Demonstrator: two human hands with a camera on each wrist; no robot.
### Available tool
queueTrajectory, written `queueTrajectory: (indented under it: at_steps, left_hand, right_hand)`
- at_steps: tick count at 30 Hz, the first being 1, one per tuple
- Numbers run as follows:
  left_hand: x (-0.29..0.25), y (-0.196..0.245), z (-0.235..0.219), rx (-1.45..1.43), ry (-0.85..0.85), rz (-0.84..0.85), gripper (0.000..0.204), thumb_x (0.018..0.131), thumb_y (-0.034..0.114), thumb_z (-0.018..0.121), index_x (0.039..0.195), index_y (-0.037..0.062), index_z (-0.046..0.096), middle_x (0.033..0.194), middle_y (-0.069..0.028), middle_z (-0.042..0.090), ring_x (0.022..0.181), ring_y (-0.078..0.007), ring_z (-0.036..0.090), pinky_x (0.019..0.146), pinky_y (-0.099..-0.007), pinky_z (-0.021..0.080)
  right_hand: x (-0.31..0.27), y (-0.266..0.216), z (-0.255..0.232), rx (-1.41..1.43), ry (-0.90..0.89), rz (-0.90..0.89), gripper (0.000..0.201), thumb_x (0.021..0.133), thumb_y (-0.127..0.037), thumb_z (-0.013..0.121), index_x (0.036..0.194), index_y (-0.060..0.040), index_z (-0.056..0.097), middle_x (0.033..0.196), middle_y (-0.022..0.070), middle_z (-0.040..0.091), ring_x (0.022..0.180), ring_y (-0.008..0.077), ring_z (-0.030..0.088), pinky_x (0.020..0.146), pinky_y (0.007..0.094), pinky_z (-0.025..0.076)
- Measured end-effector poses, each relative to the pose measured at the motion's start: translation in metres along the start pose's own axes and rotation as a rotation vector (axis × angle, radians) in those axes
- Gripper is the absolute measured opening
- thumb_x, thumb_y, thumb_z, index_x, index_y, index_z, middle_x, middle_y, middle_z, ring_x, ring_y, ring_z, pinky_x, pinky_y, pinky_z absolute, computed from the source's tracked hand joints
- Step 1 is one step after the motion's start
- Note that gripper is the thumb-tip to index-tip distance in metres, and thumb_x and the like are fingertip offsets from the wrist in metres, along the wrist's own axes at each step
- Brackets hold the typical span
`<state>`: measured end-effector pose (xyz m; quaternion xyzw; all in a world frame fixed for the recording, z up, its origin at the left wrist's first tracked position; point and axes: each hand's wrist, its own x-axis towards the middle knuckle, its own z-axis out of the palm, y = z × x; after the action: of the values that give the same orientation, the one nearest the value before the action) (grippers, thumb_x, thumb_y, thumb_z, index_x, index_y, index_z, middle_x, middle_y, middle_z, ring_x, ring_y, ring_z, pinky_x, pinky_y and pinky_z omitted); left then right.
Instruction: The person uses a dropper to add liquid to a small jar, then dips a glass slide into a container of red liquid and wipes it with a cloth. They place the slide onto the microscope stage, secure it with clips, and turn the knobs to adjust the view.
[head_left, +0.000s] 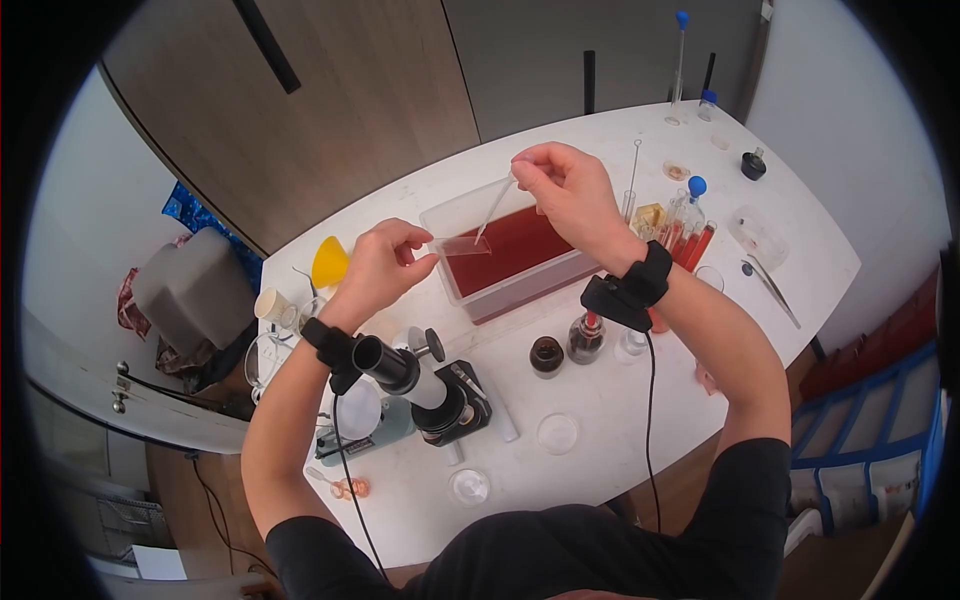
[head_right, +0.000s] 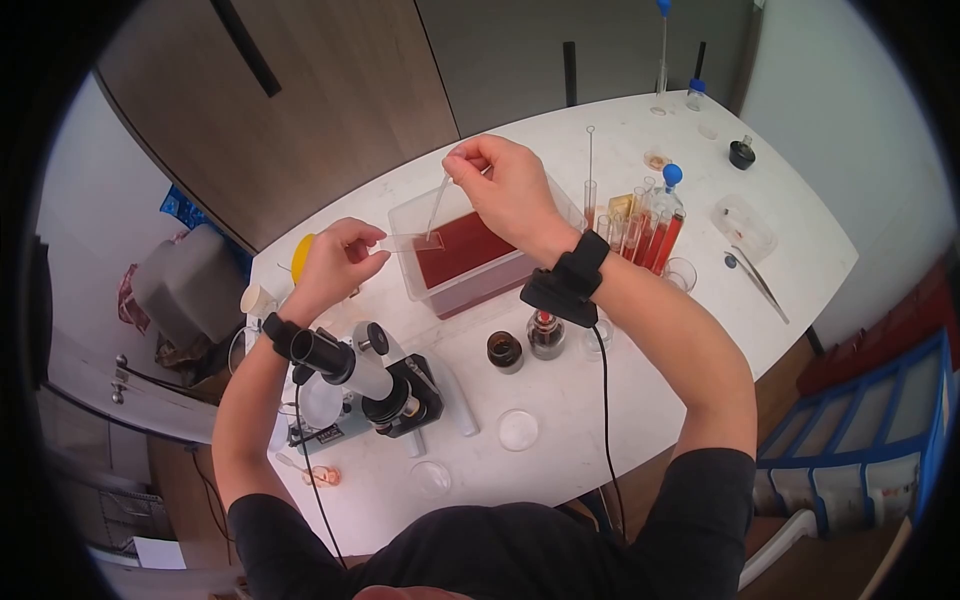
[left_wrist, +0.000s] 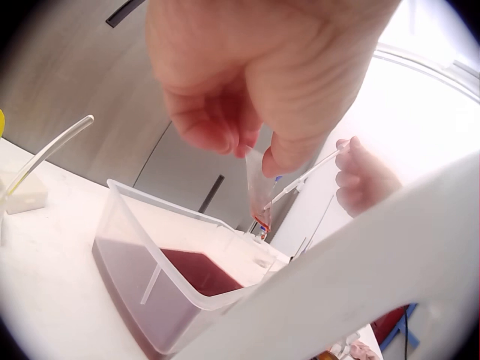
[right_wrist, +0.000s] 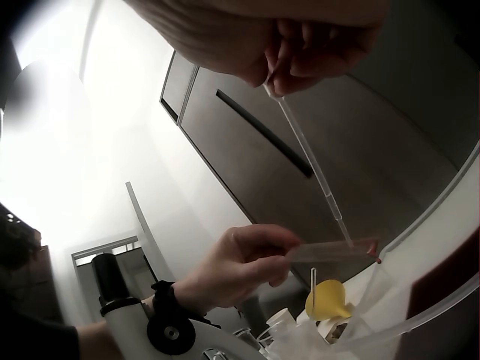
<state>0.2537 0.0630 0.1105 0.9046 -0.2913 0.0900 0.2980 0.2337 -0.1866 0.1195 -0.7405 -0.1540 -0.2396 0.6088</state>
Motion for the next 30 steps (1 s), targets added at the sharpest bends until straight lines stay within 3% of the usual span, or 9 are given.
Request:
queueTrajectory:
  at_steps: [11, 14, 17, 20, 27, 30]
  left_hand:
    - [0.001, 0.004, 0.003, 0.011, -0.008, 0.045, 0.020, 0.075, 0.008, 0.071, 0.092, -0.0010, 0.065, 0.081, -0.0045, 0.059, 0.064, -0.0083, 0.053, 0.058, -0.0215, 0.045]
    - [0.001, 0.001, 0.002, 0.013, 0.006, 0.040, 0.020, 0.075, 0.008, 0.070, 0.091, -0.0010, 0.065, 0.081, -0.0045, 0.059, 0.064, -0.0083, 0.053, 0.058, -0.0215, 0.045]
    - [0.001, 0.002, 0.000, 0.022, 0.011, 0.038, 0.020, 0.075, 0.008, 0.070, 0.091, -0.0012, 0.065, 0.081, -0.0043, 0.059, 0.064, -0.0081, 0.053, 0.059, -0.0216, 0.045]
    - [0.001, 0.005, -0.001, 0.024, 0.000, 0.026, 0.020, 0.075, 0.008, 0.071, 0.091, -0.0014, 0.065, 0.081, -0.0041, 0.059, 0.065, -0.0079, 0.053, 0.059, -0.0215, 0.045]
    - [0.000, 0.003, 0.000, -0.009, -0.020, 0.033, 0.020, 0.074, 0.008, 0.071, 0.091, -0.0014, 0.065, 0.081, -0.0037, 0.058, 0.064, -0.0077, 0.053, 0.059, -0.0210, 0.045]
    - [0.000, -0.002, 0.001, -0.037, 0.039, 0.054, 0.021, 0.072, 0.009, 0.071, 0.089, -0.0024, 0.067, 0.080, -0.0094, 0.062, 0.060, -0.0133, 0.055, 0.056, -0.0250, 0.046]
  right_hand:
    - [-0.006, -0.006, 0.005, 0.039, -0.026, -0.007, 0.021, 0.087, -0.019, 0.061, 0.092, 0.0008, 0.064, 0.078, 0.0051, 0.065, 0.068, 0.0107, 0.057, 0.063, 0.0249, 0.047]
    - [-0.003, -0.001, -0.003, -0.034, -0.050, 0.009, 0.020, 0.091, -0.020, 0.059, 0.097, -0.0014, 0.062, 0.080, 0.0010, 0.062, 0.070, 0.0052, 0.054, 0.056, 0.0186, 0.044]
    - [0.001, 0.007, -0.006, -0.061, -0.040, 0.008, 0.020, 0.090, -0.020, 0.059, 0.097, -0.0017, 0.062, 0.081, 0.0013, 0.062, 0.070, 0.0050, 0.054, 0.056, 0.0190, 0.045]
    - [0.004, 0.004, -0.003, -0.018, 0.016, -0.022, 0.021, 0.087, -0.019, 0.061, 0.092, 0.0008, 0.064, 0.077, 0.0056, 0.065, 0.067, 0.0116, 0.057, 0.062, 0.0254, 0.047]
    - [0.005, 0.006, 0.001, -0.017, 0.009, -0.006, 0.021, 0.087, -0.019, 0.061, 0.092, 0.0008, 0.064, 0.077, 0.0059, 0.065, 0.067, 0.0115, 0.058, 0.062, 0.0248, 0.046]
    - [0.004, 0.009, -0.005, -0.046, 0.006, 0.014, 0.020, 0.088, -0.019, 0.061, 0.093, 0.0000, 0.064, 0.077, 0.0041, 0.064, 0.066, 0.0090, 0.056, 0.060, 0.0224, 0.046]
